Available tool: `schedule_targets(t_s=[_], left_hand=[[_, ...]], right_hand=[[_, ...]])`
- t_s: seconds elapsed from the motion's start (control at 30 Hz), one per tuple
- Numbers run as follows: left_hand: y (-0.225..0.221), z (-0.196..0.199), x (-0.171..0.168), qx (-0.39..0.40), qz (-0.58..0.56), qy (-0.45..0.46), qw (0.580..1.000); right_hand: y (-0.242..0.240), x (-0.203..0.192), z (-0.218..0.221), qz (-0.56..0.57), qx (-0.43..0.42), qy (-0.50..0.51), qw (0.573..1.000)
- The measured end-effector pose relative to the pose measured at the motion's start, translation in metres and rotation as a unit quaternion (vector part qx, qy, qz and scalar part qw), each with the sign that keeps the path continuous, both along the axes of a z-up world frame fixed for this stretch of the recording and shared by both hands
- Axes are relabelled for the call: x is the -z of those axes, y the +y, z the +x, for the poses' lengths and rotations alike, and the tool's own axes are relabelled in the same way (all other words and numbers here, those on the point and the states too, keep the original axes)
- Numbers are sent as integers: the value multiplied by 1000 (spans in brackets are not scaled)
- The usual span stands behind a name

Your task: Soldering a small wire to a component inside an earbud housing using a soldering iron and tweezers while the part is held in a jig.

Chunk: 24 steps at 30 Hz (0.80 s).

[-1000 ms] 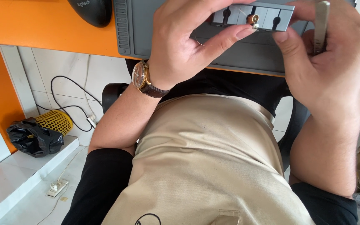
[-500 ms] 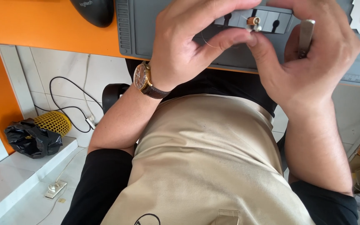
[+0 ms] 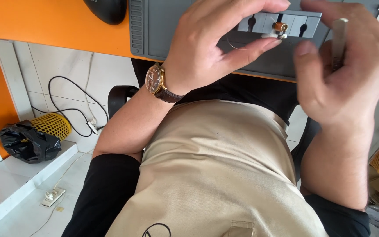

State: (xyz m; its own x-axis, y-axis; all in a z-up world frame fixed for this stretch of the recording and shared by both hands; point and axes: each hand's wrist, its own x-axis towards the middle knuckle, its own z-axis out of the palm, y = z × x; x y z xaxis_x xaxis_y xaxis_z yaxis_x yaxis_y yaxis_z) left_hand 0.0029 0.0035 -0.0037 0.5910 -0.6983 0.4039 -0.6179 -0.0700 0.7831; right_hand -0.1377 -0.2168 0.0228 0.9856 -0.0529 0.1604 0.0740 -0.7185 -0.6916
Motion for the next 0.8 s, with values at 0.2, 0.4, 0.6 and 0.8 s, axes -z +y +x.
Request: schedule_targets(t_s=[0.2,0.4,0.6,0.8], left_hand=[[-1,-2,-8,-11,24,-6,1000],[3,0,-2,3,12,13,1000],[4,5,-1,33,4,15,999],[5,8,-2,32,-8,13,999]], right_hand=[[-8,8,0,138,53,76,986],[-8,12,2,125,14,53,991],[-6,-1,10,178,64,167,968],[-15,11,5,98,27,127,987]])
